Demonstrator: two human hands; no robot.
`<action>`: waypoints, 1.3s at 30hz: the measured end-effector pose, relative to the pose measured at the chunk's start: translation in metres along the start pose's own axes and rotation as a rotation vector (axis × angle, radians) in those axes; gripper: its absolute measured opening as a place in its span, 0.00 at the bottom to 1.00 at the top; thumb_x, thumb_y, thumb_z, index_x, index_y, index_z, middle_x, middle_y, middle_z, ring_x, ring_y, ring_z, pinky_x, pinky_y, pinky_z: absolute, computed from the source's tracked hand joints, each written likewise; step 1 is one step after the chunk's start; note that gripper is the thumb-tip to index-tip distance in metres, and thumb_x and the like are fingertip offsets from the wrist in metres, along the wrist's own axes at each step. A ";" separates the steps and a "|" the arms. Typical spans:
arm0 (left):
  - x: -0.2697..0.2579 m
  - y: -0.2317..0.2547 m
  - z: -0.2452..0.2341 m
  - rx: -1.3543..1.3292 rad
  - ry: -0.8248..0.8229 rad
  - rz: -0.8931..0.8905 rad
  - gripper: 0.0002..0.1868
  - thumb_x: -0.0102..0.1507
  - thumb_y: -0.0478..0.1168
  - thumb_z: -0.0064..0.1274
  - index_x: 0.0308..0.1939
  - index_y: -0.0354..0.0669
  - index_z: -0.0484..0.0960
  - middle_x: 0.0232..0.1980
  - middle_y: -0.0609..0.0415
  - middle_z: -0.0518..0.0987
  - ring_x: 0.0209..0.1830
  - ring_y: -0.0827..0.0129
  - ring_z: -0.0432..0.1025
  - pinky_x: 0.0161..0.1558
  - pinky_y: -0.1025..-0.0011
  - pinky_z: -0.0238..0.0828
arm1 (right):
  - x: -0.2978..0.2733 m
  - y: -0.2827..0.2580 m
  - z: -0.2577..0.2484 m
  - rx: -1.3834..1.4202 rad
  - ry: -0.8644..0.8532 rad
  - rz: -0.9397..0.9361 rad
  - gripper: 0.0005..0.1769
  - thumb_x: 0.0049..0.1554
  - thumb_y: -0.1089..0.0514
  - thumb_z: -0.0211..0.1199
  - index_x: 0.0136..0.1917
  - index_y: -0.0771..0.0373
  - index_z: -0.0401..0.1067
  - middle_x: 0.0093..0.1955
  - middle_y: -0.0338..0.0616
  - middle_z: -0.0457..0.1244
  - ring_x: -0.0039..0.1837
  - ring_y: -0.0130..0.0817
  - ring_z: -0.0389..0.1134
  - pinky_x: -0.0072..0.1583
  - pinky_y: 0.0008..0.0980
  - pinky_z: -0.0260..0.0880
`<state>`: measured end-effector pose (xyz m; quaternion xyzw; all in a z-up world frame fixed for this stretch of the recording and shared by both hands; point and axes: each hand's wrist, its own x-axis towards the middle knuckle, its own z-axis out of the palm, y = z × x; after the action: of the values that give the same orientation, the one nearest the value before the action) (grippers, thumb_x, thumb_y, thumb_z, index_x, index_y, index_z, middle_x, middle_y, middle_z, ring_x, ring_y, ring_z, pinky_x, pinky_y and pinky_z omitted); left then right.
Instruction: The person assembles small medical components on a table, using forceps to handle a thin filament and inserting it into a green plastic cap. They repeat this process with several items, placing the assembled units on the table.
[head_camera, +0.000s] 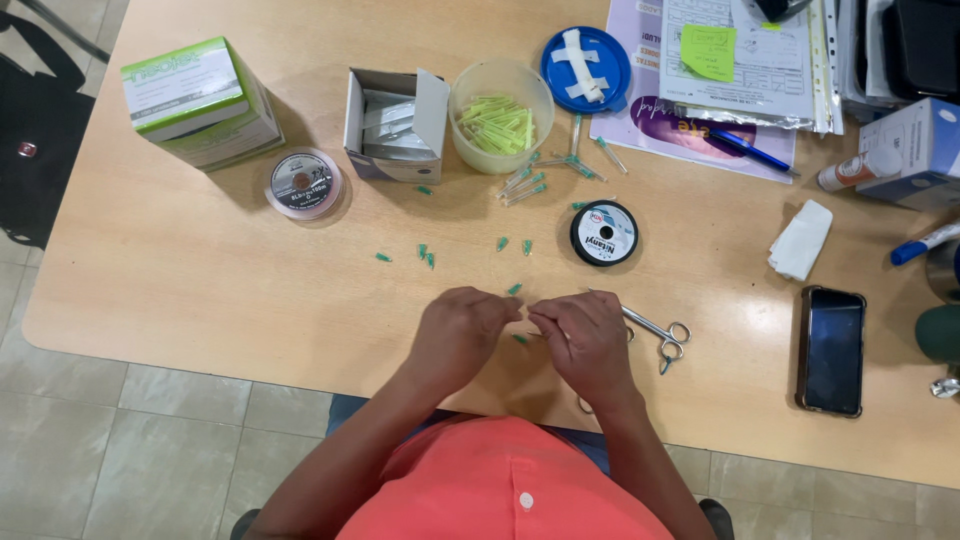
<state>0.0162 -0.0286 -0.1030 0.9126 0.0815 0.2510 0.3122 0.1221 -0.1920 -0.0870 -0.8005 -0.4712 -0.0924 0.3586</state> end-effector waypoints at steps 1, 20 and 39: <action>-0.002 -0.005 -0.007 0.002 0.005 -0.003 0.08 0.62 0.38 0.57 0.31 0.58 0.88 0.32 0.65 0.85 0.34 0.66 0.80 0.37 0.68 0.76 | -0.001 0.004 -0.001 0.002 -0.003 -0.005 0.03 0.60 0.52 0.69 0.44 0.49 0.77 0.41 0.26 0.70 0.44 0.31 0.72 0.55 0.36 0.65; -0.010 -0.038 -0.067 0.165 0.097 -0.459 0.16 0.64 0.46 0.59 0.53 0.45 0.82 0.49 0.43 0.79 0.50 0.46 0.76 0.48 0.52 0.75 | 0.008 0.055 0.012 -0.218 0.101 0.002 0.06 0.66 0.50 0.63 0.51 0.48 0.80 0.43 0.29 0.68 0.52 0.33 0.71 0.62 0.40 0.58; 0.028 -0.021 0.004 -0.075 -0.103 -0.343 0.06 0.65 0.48 0.57 0.40 0.56 0.86 0.29 0.60 0.78 0.36 0.62 0.78 0.39 0.63 0.77 | 0.003 0.039 0.030 -0.258 0.110 -0.066 0.03 0.60 0.49 0.69 0.49 0.42 0.81 0.45 0.26 0.67 0.53 0.30 0.69 0.61 0.42 0.59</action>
<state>0.0424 -0.0060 -0.1072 0.8848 0.2103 0.1500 0.3878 0.1496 -0.1813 -0.1264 -0.8178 -0.4610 -0.2076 0.2750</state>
